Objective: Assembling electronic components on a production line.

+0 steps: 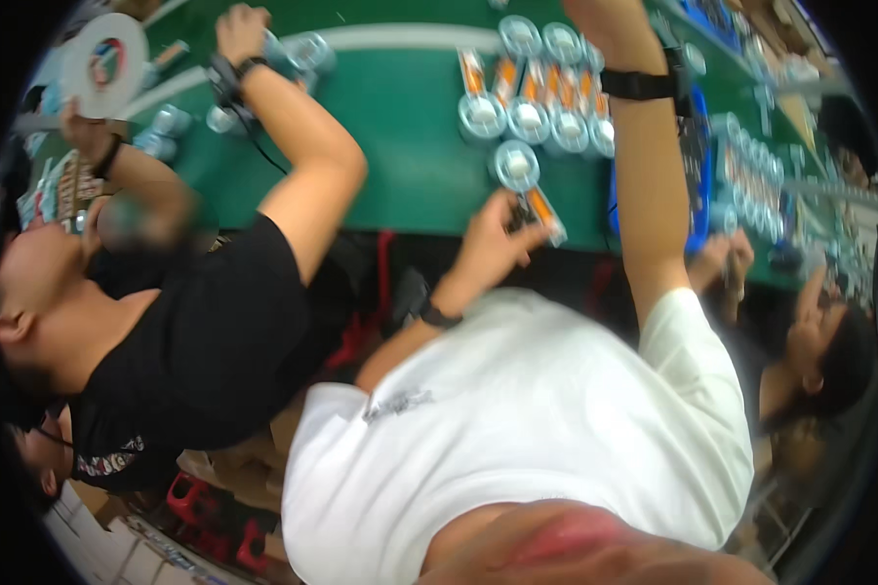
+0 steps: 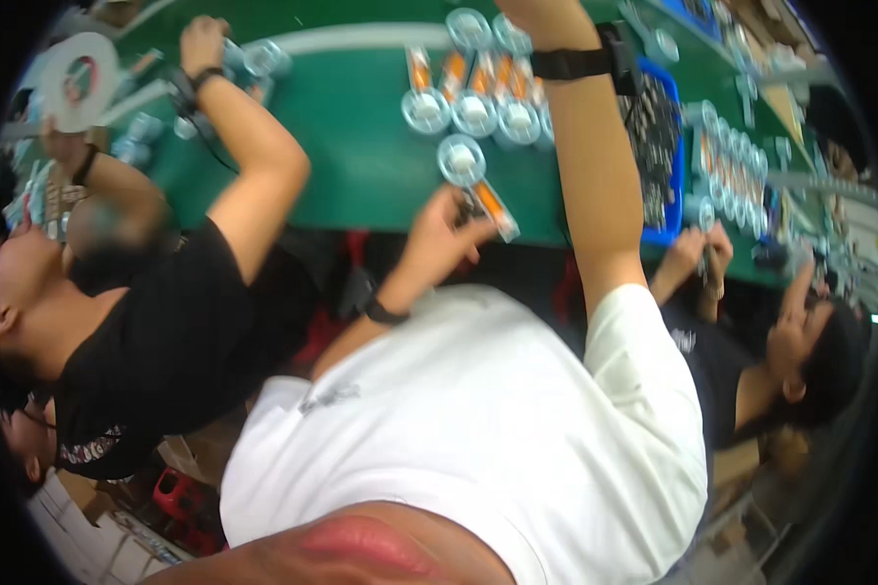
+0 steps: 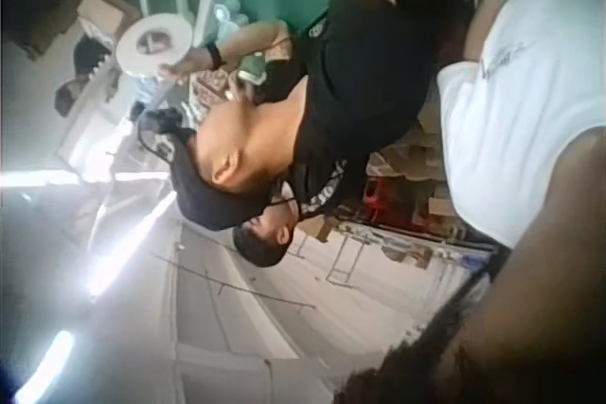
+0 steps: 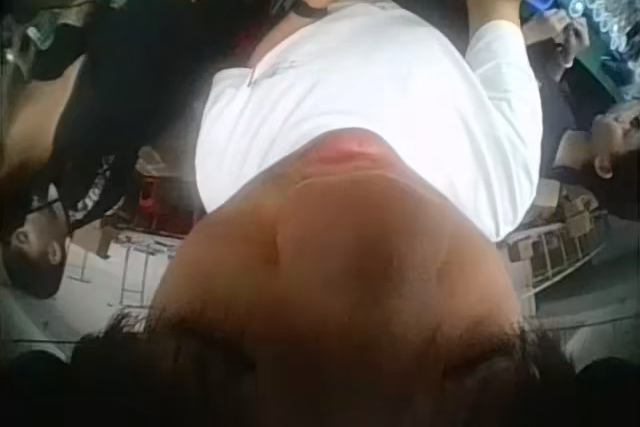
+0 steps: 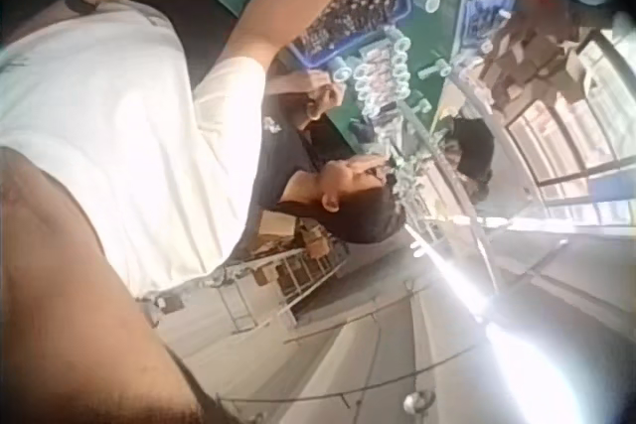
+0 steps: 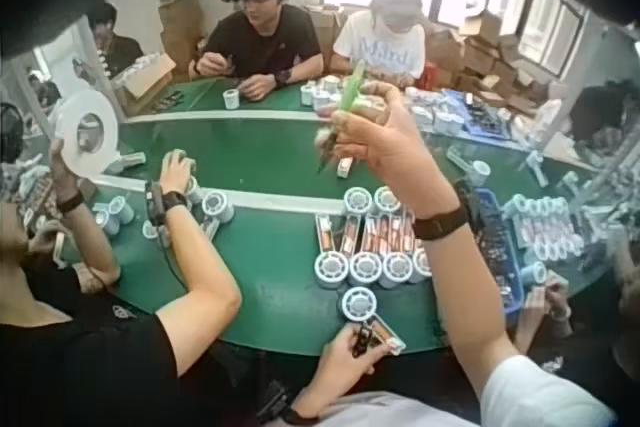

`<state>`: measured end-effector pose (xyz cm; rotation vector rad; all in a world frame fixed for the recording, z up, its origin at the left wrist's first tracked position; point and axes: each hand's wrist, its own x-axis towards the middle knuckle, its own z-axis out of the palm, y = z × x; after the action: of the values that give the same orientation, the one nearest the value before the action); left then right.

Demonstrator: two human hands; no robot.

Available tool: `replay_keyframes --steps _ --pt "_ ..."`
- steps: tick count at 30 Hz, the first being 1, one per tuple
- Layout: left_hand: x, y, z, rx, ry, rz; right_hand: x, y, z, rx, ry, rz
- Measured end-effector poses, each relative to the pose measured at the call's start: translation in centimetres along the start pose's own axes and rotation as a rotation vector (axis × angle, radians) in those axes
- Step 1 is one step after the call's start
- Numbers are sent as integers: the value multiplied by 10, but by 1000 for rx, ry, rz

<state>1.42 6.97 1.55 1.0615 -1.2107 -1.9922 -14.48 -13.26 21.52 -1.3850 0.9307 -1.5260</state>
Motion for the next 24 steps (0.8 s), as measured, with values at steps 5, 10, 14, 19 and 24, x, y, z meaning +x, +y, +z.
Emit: replay_keyframes --steps 5,10,14,19,24 --pt "6 11 11 285 164 53 -132 -51 -16 -136 182 -1" --pt "3 8 0 329 203 61 -254 4 -68 -98 157 113" --pt "0 19 -13 397 112 38 -299 11 -73 -249 178 294" --pt "5 15 -18 518 119 141 -317 6 -48 -203 241 519" --pt "-4 -3 -11 397 202 204 -328 45 -57 33 95 320"
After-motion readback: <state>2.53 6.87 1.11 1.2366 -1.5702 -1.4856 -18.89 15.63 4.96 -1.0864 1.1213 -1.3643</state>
